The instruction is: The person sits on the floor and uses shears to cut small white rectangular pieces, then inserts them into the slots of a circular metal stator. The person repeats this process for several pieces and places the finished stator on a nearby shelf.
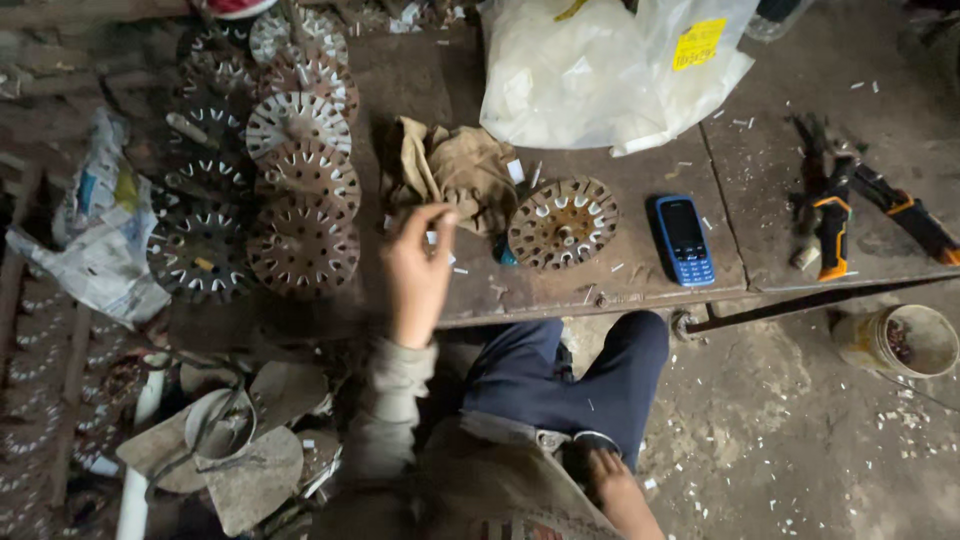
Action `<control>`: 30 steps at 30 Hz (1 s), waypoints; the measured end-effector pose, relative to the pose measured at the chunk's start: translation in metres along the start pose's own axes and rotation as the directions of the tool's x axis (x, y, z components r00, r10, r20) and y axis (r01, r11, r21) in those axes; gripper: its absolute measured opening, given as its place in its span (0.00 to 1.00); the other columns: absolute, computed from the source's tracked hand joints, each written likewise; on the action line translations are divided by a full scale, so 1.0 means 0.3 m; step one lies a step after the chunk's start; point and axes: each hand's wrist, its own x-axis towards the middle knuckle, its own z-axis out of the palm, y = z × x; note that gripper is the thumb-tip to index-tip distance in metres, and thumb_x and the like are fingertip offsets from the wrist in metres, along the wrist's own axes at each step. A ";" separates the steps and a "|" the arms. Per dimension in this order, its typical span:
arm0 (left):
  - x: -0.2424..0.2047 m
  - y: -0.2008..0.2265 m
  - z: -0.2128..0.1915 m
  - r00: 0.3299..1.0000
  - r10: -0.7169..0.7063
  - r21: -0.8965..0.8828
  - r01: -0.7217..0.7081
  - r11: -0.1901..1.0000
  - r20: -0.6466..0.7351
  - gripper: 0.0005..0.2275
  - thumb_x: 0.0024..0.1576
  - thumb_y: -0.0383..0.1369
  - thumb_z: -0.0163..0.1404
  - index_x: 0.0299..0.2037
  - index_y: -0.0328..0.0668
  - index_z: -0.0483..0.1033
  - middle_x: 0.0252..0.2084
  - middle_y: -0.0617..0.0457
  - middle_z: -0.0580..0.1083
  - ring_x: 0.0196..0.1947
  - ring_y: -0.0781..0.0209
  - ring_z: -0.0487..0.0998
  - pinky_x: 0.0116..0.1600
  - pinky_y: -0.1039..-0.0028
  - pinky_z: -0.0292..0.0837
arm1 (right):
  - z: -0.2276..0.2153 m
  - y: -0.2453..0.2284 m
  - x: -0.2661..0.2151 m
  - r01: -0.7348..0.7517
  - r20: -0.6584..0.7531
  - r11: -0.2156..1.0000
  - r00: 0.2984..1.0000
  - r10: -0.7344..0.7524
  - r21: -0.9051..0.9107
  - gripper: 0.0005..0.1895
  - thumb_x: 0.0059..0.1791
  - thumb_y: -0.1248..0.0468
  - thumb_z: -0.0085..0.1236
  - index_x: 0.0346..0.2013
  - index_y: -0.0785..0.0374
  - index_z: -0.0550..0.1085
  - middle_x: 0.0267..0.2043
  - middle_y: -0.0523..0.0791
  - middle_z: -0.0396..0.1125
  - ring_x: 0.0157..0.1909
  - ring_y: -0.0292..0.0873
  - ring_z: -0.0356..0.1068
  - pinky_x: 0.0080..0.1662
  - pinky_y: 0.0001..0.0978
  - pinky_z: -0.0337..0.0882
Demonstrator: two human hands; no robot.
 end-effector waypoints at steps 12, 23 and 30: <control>0.047 -0.165 0.010 0.972 -0.067 0.441 -0.040 0.897 0.225 0.07 0.51 0.30 0.63 0.39 0.44 0.84 0.35 0.41 0.79 0.36 0.40 0.79 0.41 0.56 0.71 | -0.501 -0.068 0.314 -0.184 0.522 0.975 0.848 0.091 0.128 0.34 0.41 0.35 0.64 0.37 0.64 0.73 0.32 0.53 0.66 0.34 0.46 0.64 0.39 0.40 0.64; -0.087 -0.063 -0.104 0.996 0.023 0.070 -0.029 0.997 0.086 0.08 0.59 0.26 0.57 0.46 0.36 0.77 0.46 0.42 0.74 0.44 0.41 0.78 0.46 0.61 0.74 | -0.178 -0.356 0.454 0.034 -0.019 0.285 0.998 -0.057 0.958 0.33 0.51 0.46 0.63 0.54 0.70 0.63 0.43 0.41 0.59 0.44 0.34 0.58 0.47 0.25 0.64; 0.013 -0.113 -0.013 0.944 0.227 0.316 -0.297 0.901 0.240 0.11 0.52 0.24 0.57 0.44 0.35 0.78 0.49 0.43 0.77 0.53 0.40 0.73 0.57 0.58 0.69 | -0.068 -0.333 0.430 0.018 -0.003 0.191 0.997 -0.077 0.981 0.42 0.49 0.46 0.63 0.64 0.69 0.55 0.46 0.41 0.58 0.44 0.34 0.59 0.48 0.25 0.64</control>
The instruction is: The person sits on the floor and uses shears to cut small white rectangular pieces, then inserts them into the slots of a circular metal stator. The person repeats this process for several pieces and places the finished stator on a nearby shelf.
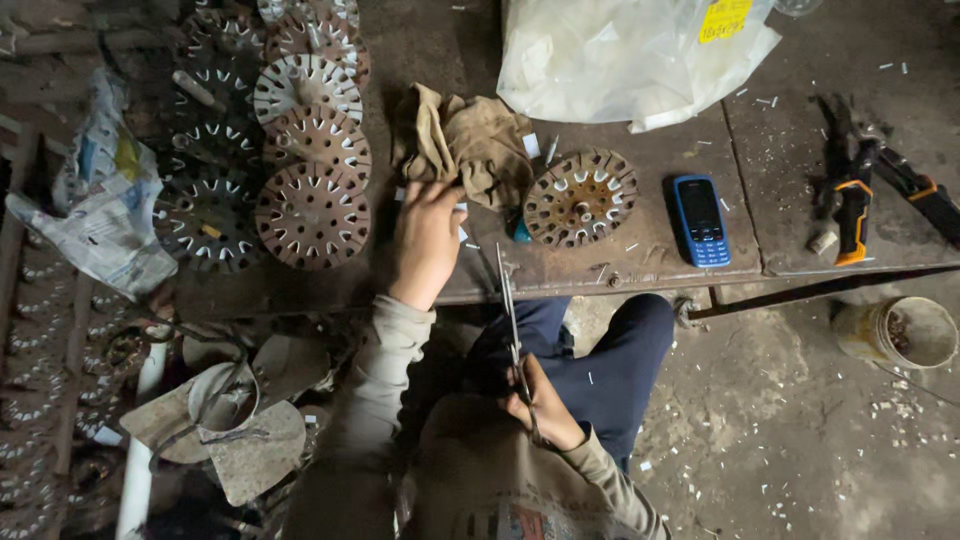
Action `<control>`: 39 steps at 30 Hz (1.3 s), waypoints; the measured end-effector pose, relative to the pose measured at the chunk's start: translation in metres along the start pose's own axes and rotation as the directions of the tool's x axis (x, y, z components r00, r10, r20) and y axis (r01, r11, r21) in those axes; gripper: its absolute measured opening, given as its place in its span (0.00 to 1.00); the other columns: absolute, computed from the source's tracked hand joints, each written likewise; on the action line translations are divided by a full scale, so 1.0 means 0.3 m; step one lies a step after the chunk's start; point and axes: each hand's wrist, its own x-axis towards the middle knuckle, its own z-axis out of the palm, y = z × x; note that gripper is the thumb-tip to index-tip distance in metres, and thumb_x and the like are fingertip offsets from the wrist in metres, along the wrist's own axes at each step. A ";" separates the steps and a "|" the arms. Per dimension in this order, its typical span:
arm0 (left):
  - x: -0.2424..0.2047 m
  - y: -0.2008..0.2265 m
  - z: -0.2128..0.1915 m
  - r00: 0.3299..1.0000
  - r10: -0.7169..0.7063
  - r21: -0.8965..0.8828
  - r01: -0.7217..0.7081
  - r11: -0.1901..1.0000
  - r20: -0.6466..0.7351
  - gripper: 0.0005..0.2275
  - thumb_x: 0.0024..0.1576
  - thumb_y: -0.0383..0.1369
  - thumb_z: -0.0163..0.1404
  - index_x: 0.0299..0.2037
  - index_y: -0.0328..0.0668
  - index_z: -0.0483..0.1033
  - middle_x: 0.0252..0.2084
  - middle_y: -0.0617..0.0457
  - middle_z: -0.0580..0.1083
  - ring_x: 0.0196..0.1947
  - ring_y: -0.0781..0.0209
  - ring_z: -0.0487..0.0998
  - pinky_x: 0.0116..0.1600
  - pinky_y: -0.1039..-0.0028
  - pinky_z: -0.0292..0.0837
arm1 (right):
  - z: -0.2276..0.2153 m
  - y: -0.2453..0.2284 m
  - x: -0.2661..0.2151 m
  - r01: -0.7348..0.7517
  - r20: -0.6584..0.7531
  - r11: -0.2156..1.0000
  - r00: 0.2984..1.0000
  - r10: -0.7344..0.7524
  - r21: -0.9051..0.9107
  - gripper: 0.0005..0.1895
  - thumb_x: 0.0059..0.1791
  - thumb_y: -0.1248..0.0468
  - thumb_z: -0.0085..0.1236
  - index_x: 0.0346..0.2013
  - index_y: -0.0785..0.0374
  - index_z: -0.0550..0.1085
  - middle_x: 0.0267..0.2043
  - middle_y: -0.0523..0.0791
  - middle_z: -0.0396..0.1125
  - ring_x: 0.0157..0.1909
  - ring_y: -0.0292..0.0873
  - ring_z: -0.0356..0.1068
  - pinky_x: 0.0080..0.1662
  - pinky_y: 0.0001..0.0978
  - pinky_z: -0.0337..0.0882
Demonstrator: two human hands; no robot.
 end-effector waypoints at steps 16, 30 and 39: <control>-0.065 -0.006 0.058 0.994 -0.105 -0.075 0.103 0.992 -0.020 0.12 0.56 0.32 0.60 0.47 0.36 0.78 0.45 0.40 0.77 0.45 0.37 0.77 0.48 0.56 0.72 | 0.035 -0.056 0.020 -0.007 -0.069 0.995 0.998 0.000 -0.098 0.33 0.49 0.48 0.65 0.56 0.66 0.62 0.45 0.42 0.59 0.47 0.35 0.58 0.52 0.26 0.62; -0.142 0.112 -0.018 0.939 -0.336 -0.501 0.329 0.801 0.081 0.03 0.58 0.27 0.59 0.39 0.37 0.80 0.31 0.49 0.76 0.27 0.61 0.79 0.32 0.71 0.71 | 0.017 -0.065 0.001 0.005 -0.054 0.996 0.998 -0.010 -0.086 0.25 0.50 0.51 0.66 0.45 0.63 0.63 0.40 0.41 0.57 0.43 0.35 0.56 0.47 0.27 0.61; -0.379 0.127 0.103 0.824 -0.484 -0.857 0.451 0.249 0.293 0.09 0.59 0.21 0.54 0.49 0.29 0.78 0.42 0.54 0.80 0.40 0.70 0.80 0.47 0.78 0.80 | 0.069 -0.177 0.071 0.050 -0.173 0.951 0.979 -0.108 -0.306 0.27 0.46 0.52 0.69 0.44 0.63 0.64 0.38 0.42 0.59 0.41 0.36 0.59 0.46 0.29 0.65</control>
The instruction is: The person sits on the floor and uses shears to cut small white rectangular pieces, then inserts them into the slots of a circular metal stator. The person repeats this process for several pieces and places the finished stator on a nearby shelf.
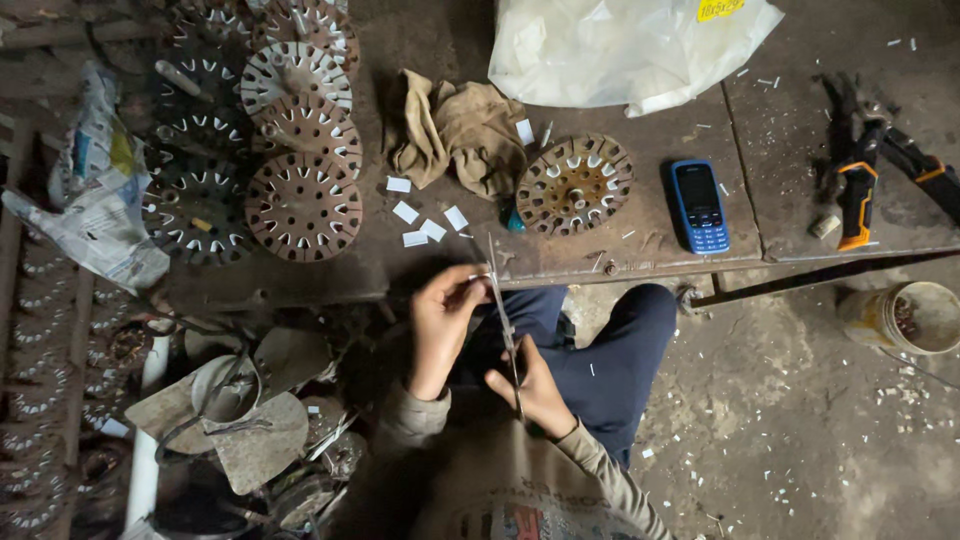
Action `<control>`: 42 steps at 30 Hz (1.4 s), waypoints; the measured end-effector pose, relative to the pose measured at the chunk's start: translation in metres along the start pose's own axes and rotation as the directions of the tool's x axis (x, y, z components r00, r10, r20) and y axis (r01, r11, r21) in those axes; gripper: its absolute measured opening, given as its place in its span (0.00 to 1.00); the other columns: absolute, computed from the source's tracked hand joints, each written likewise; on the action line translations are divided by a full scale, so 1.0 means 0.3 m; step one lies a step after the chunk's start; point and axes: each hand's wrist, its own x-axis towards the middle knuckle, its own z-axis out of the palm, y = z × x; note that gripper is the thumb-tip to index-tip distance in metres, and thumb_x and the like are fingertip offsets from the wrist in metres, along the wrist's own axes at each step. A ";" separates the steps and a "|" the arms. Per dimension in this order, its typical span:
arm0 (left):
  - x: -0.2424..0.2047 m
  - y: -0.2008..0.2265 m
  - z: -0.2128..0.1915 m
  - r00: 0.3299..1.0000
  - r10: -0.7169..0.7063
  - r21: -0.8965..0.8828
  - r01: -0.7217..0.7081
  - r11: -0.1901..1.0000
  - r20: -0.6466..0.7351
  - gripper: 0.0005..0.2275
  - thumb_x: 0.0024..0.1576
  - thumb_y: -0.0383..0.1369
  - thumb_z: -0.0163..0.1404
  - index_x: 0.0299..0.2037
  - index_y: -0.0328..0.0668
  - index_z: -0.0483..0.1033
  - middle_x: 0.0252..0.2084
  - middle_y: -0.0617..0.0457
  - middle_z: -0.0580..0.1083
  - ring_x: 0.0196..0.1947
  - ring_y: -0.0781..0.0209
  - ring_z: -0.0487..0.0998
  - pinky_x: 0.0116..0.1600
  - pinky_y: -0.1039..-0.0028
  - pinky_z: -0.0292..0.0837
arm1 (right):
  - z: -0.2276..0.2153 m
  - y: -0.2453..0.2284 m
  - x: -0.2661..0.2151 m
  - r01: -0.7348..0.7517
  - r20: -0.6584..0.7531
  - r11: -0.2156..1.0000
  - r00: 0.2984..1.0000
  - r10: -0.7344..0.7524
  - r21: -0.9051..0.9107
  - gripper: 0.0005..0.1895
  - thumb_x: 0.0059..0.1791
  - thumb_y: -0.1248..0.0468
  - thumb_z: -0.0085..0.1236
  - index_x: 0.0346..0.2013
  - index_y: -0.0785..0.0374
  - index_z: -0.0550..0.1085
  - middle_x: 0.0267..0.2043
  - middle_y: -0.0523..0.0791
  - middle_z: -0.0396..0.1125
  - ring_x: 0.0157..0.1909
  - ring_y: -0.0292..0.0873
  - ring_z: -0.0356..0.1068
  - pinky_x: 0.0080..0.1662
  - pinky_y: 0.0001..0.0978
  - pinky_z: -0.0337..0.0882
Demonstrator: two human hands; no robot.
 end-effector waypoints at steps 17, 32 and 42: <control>-0.035 -0.096 -0.011 0.999 -0.035 -0.027 0.034 0.999 -0.028 0.07 0.59 0.22 0.58 0.45 0.28 0.80 0.41 0.50 0.80 0.38 0.66 0.81 0.47 0.75 0.79 | 0.035 0.030 0.050 -0.046 -0.158 0.999 0.987 0.042 -0.018 0.12 0.42 0.67 0.64 0.24 0.62 0.66 0.20 0.37 0.56 0.26 0.31 0.54 0.29 0.30 0.59; -0.117 0.005 -0.045 0.987 -0.093 0.053 0.086 0.995 0.132 0.08 0.59 0.22 0.55 0.47 0.32 0.78 0.45 0.51 0.80 0.43 0.67 0.82 0.50 0.77 0.79 | -0.359 -0.114 -0.199 0.007 0.420 0.686 0.795 0.437 -0.728 0.35 0.35 0.62 0.72 0.56 0.64 0.73 0.55 0.57 0.64 0.59 0.56 0.62 0.58 0.46 0.63; -0.106 -0.071 0.028 0.978 -0.055 -0.108 0.078 0.991 0.201 0.12 0.60 0.21 0.57 0.52 0.29 0.70 0.45 0.48 0.76 0.41 0.64 0.78 0.47 0.73 0.77 | -0.184 -0.404 0.130 -0.021 -0.133 0.996 0.991 0.032 0.085 0.06 0.53 0.71 0.59 0.43 0.72 0.77 0.38 0.44 0.73 0.42 0.34 0.71 0.46 0.28 0.70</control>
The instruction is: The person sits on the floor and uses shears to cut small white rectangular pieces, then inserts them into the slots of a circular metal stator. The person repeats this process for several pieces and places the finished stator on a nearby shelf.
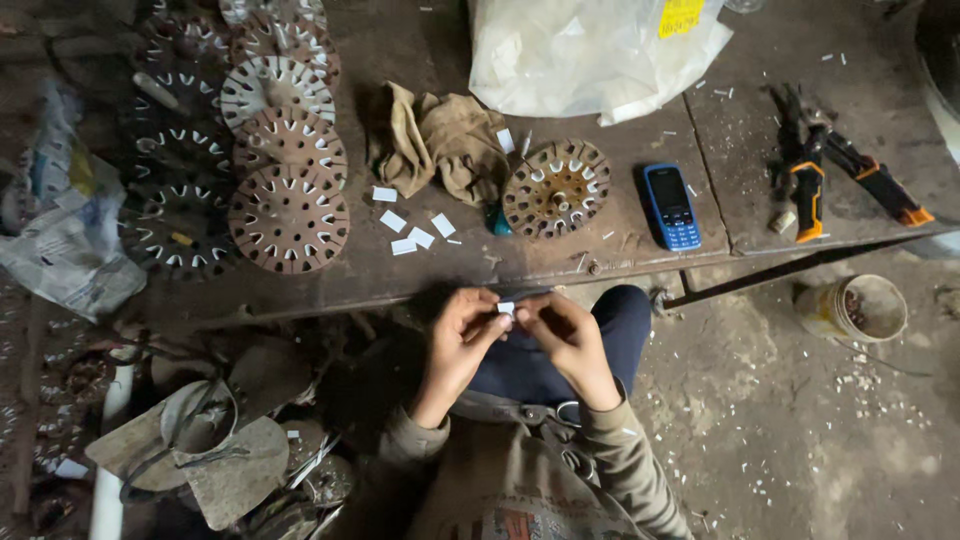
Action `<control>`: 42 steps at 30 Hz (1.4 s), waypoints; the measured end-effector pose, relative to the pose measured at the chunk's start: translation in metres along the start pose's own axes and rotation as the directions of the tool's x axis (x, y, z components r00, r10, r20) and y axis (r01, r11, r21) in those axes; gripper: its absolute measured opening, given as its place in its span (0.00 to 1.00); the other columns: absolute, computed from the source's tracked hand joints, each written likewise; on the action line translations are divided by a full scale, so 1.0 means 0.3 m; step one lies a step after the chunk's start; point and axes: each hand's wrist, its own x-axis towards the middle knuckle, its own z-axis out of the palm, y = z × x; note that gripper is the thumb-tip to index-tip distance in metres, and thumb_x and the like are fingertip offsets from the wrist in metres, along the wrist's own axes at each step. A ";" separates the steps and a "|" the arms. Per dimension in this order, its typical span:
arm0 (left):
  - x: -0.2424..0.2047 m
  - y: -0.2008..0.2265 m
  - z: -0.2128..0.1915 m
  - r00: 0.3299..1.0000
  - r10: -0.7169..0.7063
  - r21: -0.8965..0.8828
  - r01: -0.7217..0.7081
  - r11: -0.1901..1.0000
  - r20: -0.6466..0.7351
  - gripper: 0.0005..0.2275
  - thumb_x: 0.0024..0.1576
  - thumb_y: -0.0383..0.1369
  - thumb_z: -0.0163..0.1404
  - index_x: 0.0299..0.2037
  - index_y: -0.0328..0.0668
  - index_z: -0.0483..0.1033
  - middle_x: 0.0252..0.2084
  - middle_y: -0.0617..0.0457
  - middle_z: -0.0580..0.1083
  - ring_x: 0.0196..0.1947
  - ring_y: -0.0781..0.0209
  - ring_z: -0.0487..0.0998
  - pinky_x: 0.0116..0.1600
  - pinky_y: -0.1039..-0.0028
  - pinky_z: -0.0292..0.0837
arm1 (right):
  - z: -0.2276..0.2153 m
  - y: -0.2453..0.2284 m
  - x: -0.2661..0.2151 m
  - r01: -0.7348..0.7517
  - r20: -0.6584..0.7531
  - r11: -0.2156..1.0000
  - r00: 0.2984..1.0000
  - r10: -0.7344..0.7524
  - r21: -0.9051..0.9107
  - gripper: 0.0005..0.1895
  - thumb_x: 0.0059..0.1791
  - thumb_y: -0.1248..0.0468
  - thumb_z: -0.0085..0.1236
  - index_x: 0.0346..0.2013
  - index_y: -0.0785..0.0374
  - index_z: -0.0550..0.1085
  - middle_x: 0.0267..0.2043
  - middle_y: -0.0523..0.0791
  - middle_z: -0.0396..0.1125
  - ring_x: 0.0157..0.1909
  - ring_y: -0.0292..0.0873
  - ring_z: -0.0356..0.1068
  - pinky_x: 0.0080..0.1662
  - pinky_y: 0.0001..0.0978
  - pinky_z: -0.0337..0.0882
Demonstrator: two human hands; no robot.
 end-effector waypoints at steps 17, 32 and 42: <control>0.022 0.026 -0.004 0.997 -0.078 0.048 0.076 0.996 0.026 0.03 0.62 0.21 0.52 0.37 0.34 0.71 0.30 0.56 0.75 0.28 0.72 0.77 0.31 0.80 0.72 | 0.062 -0.001 0.042 -0.064 0.057 0.967 0.997 0.051 0.248 0.08 0.50 0.76 0.51 0.43 0.67 0.72 0.33 0.40 0.67 0.35 0.32 0.68 0.38 0.24 0.69; 0.144 0.179 -0.122 0.975 -0.170 0.144 0.149 0.978 0.147 0.05 0.60 0.23 0.51 0.38 0.39 0.67 0.28 0.58 0.73 0.24 0.76 0.71 0.27 0.82 0.64 | 0.091 -0.179 0.129 0.264 0.167 0.825 0.964 -0.207 -0.500 0.10 0.43 0.70 0.68 0.38 0.65 0.78 0.33 0.50 0.74 0.30 0.43 0.76 0.33 0.31 0.70; 0.185 0.335 -0.112 0.898 0.367 0.749 -0.414 0.517 0.243 0.03 0.58 0.24 0.56 0.40 0.35 0.80 0.38 0.46 0.79 0.38 0.47 0.81 0.43 0.66 0.76 | 0.123 -0.119 0.301 0.566 0.265 0.712 0.824 -0.501 -0.415 0.09 0.41 0.73 0.67 0.36 0.66 0.78 0.36 0.50 0.73 0.41 0.54 0.73 0.44 0.40 0.71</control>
